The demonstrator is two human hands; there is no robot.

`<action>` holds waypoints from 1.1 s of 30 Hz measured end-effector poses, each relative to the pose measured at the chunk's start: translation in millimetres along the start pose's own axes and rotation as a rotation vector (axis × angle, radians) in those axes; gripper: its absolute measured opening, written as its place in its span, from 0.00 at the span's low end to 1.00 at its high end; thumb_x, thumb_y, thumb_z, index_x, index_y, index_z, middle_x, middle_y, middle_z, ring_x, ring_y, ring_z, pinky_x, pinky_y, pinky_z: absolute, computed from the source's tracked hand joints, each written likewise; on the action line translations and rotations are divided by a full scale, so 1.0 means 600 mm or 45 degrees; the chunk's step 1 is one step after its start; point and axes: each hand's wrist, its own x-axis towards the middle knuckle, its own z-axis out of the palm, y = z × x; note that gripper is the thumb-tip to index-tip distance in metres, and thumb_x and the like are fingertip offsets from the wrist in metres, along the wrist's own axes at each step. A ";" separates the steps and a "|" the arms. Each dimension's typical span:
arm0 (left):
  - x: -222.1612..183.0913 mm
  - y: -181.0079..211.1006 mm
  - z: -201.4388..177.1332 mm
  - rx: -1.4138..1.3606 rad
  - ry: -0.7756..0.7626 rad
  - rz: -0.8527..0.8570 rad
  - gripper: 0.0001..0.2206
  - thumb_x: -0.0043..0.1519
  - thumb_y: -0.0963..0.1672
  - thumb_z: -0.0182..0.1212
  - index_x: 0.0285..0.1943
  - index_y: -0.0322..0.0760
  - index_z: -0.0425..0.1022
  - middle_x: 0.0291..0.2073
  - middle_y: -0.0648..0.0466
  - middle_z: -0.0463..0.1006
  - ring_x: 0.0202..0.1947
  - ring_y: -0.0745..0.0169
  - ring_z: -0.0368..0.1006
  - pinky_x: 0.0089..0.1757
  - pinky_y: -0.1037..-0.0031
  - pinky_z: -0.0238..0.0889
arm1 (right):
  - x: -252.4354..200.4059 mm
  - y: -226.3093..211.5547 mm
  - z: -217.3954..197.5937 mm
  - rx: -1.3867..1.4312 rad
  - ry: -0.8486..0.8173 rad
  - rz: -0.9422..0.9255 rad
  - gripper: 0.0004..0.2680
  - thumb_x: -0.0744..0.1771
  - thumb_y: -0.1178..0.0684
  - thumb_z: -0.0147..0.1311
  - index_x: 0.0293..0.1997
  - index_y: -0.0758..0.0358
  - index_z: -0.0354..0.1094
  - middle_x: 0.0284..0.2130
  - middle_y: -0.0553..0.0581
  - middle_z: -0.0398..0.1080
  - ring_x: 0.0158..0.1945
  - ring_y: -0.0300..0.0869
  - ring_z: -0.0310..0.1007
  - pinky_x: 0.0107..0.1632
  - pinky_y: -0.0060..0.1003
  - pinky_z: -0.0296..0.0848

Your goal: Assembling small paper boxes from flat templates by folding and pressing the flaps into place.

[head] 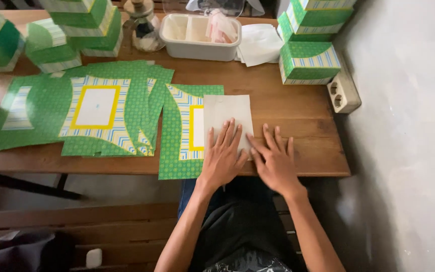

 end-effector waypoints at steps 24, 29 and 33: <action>0.006 0.010 -0.023 -0.053 -0.137 -0.046 0.32 0.62 0.50 0.44 0.77 0.35 0.56 0.75 0.41 0.54 0.76 0.48 0.47 0.67 0.44 0.35 | 0.181 0.018 -0.003 -0.028 -0.175 0.129 0.20 0.73 0.40 0.25 0.78 0.31 0.44 0.79 0.55 0.28 0.80 0.60 0.20 0.72 0.73 0.20; 0.007 0.011 -0.026 -0.034 -0.139 -0.046 0.32 0.61 0.50 0.44 0.76 0.35 0.57 0.75 0.41 0.54 0.76 0.49 0.47 0.67 0.44 0.36 | 0.154 0.010 -0.011 0.004 -0.156 0.084 0.20 0.73 0.41 0.26 0.78 0.36 0.46 0.79 0.58 0.29 0.79 0.61 0.22 0.73 0.70 0.22; 0.007 0.010 -0.027 -0.040 -0.127 -0.047 0.32 0.61 0.50 0.44 0.76 0.35 0.57 0.75 0.41 0.55 0.75 0.49 0.48 0.67 0.44 0.36 | 0.101 -0.001 -0.023 0.078 -0.146 0.035 0.19 0.74 0.43 0.27 0.77 0.39 0.48 0.79 0.59 0.34 0.80 0.60 0.26 0.74 0.66 0.24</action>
